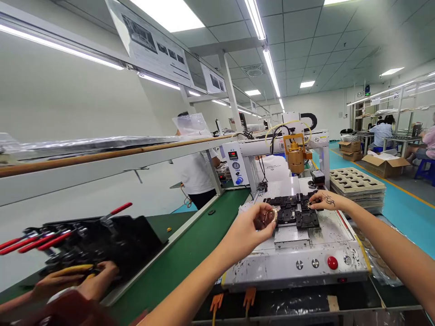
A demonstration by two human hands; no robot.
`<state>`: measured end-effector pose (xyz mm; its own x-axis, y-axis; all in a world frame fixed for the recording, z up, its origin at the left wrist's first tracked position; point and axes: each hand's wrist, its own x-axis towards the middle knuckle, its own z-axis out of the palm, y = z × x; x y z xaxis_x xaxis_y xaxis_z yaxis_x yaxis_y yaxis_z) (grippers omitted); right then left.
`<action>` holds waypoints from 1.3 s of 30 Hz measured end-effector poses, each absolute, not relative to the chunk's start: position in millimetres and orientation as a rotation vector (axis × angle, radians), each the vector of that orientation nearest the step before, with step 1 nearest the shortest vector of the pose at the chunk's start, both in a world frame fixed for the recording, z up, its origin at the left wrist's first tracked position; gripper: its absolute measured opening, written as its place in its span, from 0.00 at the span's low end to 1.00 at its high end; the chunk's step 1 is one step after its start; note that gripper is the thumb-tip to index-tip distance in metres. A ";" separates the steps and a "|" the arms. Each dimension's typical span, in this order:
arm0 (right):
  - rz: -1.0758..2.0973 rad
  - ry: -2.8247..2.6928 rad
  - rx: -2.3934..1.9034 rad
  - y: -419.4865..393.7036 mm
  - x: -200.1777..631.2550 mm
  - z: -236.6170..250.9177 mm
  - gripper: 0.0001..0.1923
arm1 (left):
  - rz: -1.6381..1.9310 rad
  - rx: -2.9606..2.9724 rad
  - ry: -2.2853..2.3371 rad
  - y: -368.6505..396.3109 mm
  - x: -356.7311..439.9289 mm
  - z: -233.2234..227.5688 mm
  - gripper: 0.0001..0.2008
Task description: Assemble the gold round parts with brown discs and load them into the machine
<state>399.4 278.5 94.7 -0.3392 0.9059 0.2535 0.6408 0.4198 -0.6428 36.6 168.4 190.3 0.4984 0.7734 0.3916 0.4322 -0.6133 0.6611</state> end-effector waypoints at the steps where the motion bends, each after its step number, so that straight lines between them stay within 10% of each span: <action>1: 0.559 -2.104 -1.297 277.7 398.7 95.2 0.21 | 0.947 2.260 0.994 160.4 28.4 186.5 0.12; 11: 0.175 -1.942 -1.318 259.6 381.4 97.5 0.17 | 0.971 2.162 0.918 102.7 19.7 111.2 0.18; 22: -0.274 -1.544 -1.543 50.6 385.6 21.0 0.19 | 0.586 2.258 0.758 88.1 43.8 -64.4 0.20; 30: -0.083 -1.698 -1.415 14.1 313.9 -26.4 0.03 | 0.659 2.293 0.749 63.1 20.0 -74.3 0.21; 39: 0.110 -2.019 -1.372 47.2 274.2 -83.3 0.16 | 0.694 2.310 0.752 89.5 49.3 -63.5 0.19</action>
<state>274.2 47.2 -83.3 -0.2092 0.8484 0.4862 0.7905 0.4394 -0.4266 49.3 89.5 -63.5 0.7018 0.6530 0.2847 0.3356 -0.6556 0.6764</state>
